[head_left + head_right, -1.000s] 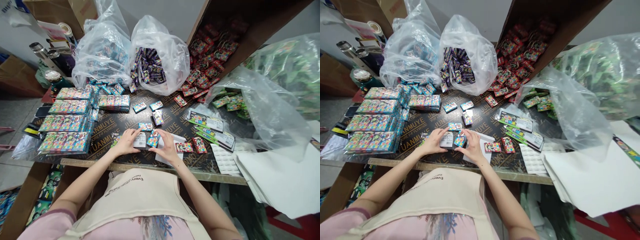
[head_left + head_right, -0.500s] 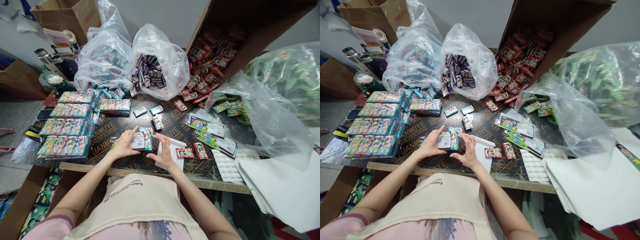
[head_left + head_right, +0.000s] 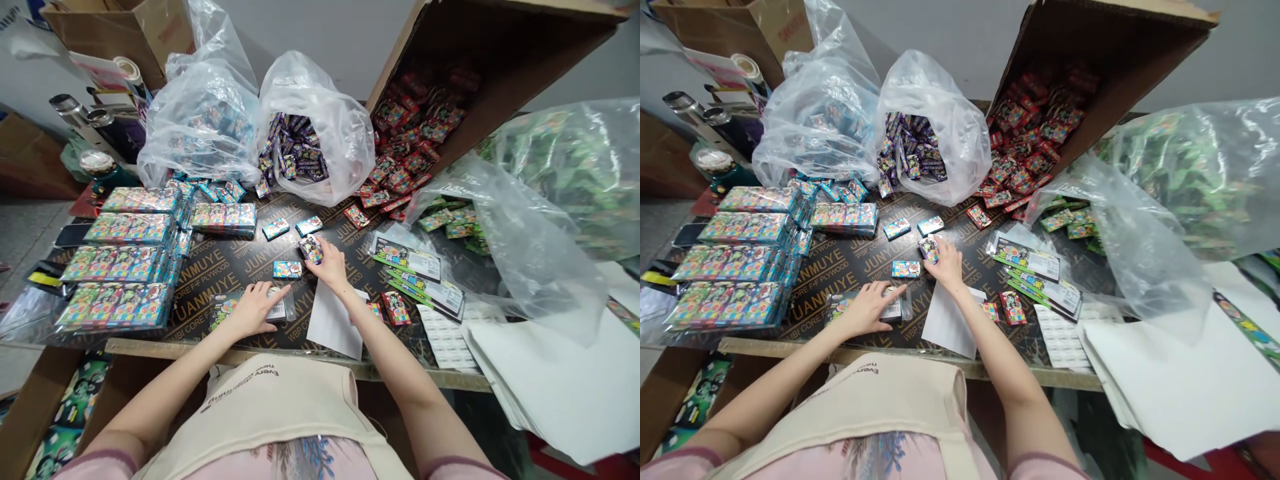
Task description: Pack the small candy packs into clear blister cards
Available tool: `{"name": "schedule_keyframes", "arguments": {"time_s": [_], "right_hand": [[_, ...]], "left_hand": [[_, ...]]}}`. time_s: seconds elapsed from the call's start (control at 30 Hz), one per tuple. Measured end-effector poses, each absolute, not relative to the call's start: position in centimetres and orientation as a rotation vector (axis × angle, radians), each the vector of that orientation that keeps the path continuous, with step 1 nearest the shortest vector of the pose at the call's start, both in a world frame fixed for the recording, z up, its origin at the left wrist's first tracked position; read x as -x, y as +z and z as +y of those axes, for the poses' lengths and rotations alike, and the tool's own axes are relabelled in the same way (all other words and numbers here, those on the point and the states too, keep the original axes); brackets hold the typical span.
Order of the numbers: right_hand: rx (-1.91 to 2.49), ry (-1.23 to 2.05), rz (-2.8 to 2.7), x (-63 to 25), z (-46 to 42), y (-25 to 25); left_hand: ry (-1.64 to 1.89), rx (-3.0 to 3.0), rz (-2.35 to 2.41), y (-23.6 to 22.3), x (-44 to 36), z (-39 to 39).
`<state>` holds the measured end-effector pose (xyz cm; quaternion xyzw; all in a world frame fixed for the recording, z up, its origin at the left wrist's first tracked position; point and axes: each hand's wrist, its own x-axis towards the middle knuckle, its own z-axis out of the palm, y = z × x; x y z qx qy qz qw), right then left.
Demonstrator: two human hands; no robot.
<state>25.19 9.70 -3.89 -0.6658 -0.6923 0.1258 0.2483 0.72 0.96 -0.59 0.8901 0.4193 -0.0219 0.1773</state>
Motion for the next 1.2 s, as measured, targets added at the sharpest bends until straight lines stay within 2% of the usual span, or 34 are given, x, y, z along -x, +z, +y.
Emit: {"name": "schedule_keyframes", "arguments": {"time_s": [0.2, 0.5, 0.63, 0.73, 0.87, 1.0, 1.07, 1.13, 1.2], "right_hand": [[1.893, 0.370, -1.592, -29.2, 10.5, -5.8], [1.789, 0.591, -2.044, -34.6, 11.5, -5.0], [1.744, 0.717, -2.096, -34.6, 12.7, -5.1], [1.662, 0.674, -2.036, -34.0, 12.8, -4.7], [1.369, 0.594, -1.941, -31.2, 10.4, -1.8], [1.120, 0.630, -2.036, -26.8, 6.3, 1.6], [1.063, 0.634, -2.095, -25.2, 4.6, 2.2], [1.086, 0.619, -2.117, -24.4, 3.5, 2.0], [1.150, 0.614, -2.126, -24.3, 2.7, 1.1]], "left_hand": [[-0.264, -2.615, 1.070, 0.0, -2.7, 1.5], [-0.329, -2.651, 1.011, 0.2, -2.9, 1.9], [-0.384, -2.648, 1.025, 0.2, -3.4, 1.8], [-0.356, -2.657, 1.027, 0.0, -3.3, 1.7], [-0.120, -2.510, 1.087, 0.1, -3.3, 2.1], [0.490, -1.841, 1.212, 0.5, -4.0, 3.3], [0.659, -1.551, 1.200, 0.8, -3.8, 3.7], [0.676, -1.564, 1.128, 1.1, -2.8, 3.8], [0.551, -1.826, 1.027, 1.1, -1.2, 3.5]]}}
